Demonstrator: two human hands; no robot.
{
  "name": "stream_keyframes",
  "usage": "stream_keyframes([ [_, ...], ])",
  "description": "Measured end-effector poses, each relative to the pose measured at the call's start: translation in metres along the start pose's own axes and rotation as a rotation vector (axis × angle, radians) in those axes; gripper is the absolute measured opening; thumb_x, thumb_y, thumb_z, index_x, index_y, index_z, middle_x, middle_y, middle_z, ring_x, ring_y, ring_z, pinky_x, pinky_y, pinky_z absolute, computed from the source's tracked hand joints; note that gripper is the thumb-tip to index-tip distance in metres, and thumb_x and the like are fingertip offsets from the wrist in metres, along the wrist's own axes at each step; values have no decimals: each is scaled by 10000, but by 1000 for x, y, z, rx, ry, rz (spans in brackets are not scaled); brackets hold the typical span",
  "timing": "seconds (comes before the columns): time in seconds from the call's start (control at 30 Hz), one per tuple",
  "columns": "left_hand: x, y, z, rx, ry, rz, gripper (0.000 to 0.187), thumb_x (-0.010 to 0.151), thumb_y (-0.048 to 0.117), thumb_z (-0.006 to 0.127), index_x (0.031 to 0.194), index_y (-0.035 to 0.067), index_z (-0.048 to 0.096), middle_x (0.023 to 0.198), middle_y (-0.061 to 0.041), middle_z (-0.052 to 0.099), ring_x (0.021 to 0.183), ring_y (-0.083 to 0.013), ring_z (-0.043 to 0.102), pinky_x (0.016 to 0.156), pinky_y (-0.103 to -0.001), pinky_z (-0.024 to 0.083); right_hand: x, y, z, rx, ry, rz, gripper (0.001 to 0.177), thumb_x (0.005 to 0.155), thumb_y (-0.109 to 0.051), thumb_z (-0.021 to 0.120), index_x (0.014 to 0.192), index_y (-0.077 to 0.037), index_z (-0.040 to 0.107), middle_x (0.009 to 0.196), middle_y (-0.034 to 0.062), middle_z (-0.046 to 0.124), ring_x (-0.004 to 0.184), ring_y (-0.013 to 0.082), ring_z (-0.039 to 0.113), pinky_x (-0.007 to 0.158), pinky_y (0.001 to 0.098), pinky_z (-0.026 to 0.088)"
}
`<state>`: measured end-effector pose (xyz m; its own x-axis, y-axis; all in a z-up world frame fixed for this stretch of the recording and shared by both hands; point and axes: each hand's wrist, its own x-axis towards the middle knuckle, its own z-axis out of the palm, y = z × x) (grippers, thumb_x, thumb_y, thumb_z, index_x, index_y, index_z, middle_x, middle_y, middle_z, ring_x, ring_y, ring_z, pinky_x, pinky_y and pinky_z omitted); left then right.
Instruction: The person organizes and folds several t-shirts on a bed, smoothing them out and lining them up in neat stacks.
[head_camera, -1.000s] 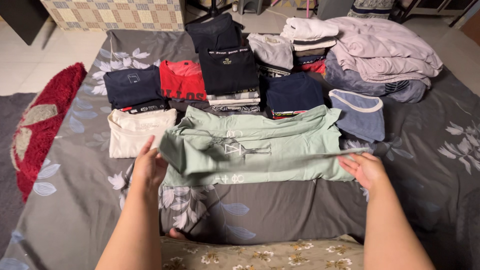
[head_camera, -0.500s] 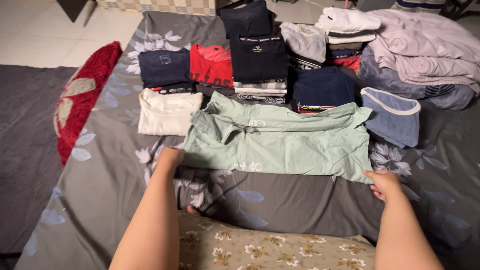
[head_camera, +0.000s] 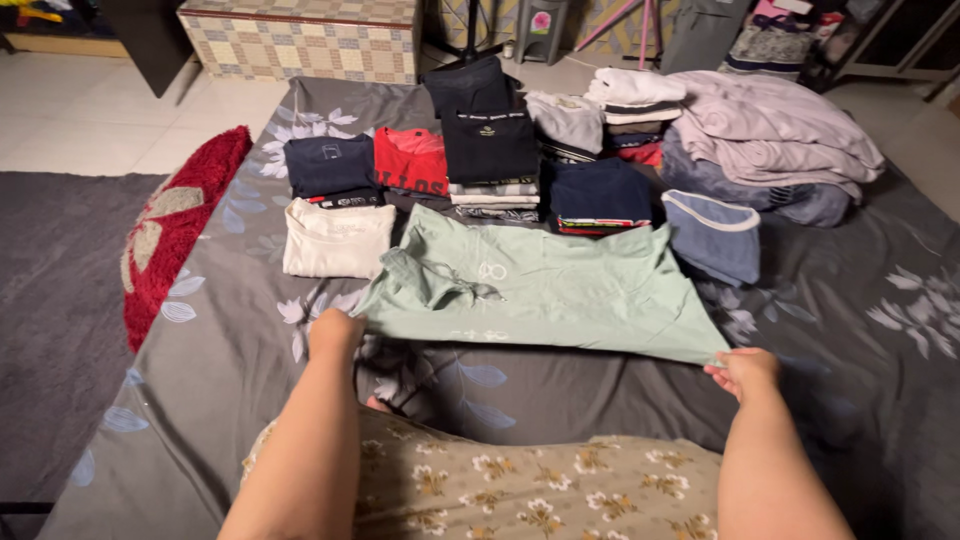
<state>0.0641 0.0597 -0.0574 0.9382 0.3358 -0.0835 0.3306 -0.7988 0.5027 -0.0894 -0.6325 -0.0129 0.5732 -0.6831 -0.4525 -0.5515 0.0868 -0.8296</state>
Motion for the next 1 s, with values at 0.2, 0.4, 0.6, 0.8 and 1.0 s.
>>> stream_keyframes([
  [0.2,23,-6,27,546,-1036,-241,378,849,349,720,1045,27,746,1093,-215,693,998,-360,662,858,-451,525,-9,20,-7,-246,-42,362,252,969,-42,608,1207,-64,528,972,164,736,820,273,732,657,355,537],
  [0.4,-2,-1,15,642,-970,-250,383,843,325,722,1120,60,720,1185,-200,643,1078,-354,638,895,-460,519,7,26,-4,-612,-53,499,240,949,-31,584,1155,25,693,971,161,796,845,245,721,676,396,585],
  [0.6,-41,25,-25,629,-802,-275,414,838,301,725,1194,93,693,1277,-186,593,1159,-348,613,932,-468,513,-6,0,14,-1224,234,-110,326,890,-163,639,1181,-29,698,1187,187,701,1066,323,661,857,448,546],
  [0.8,-72,66,-51,296,-330,-84,463,819,284,729,1234,87,669,1309,-194,577,1186,-367,617,922,-468,534,3,11,108,-676,-67,-663,310,831,-133,662,1137,-94,697,1083,120,761,1000,263,728,889,361,561],
  [1.0,-27,31,25,384,-663,309,521,799,465,760,914,-42,789,843,-220,743,791,-337,718,771,-425,551,46,22,130,-859,43,-869,394,806,-130,661,1198,-142,699,1229,123,684,1124,297,645,959,381,499],
])
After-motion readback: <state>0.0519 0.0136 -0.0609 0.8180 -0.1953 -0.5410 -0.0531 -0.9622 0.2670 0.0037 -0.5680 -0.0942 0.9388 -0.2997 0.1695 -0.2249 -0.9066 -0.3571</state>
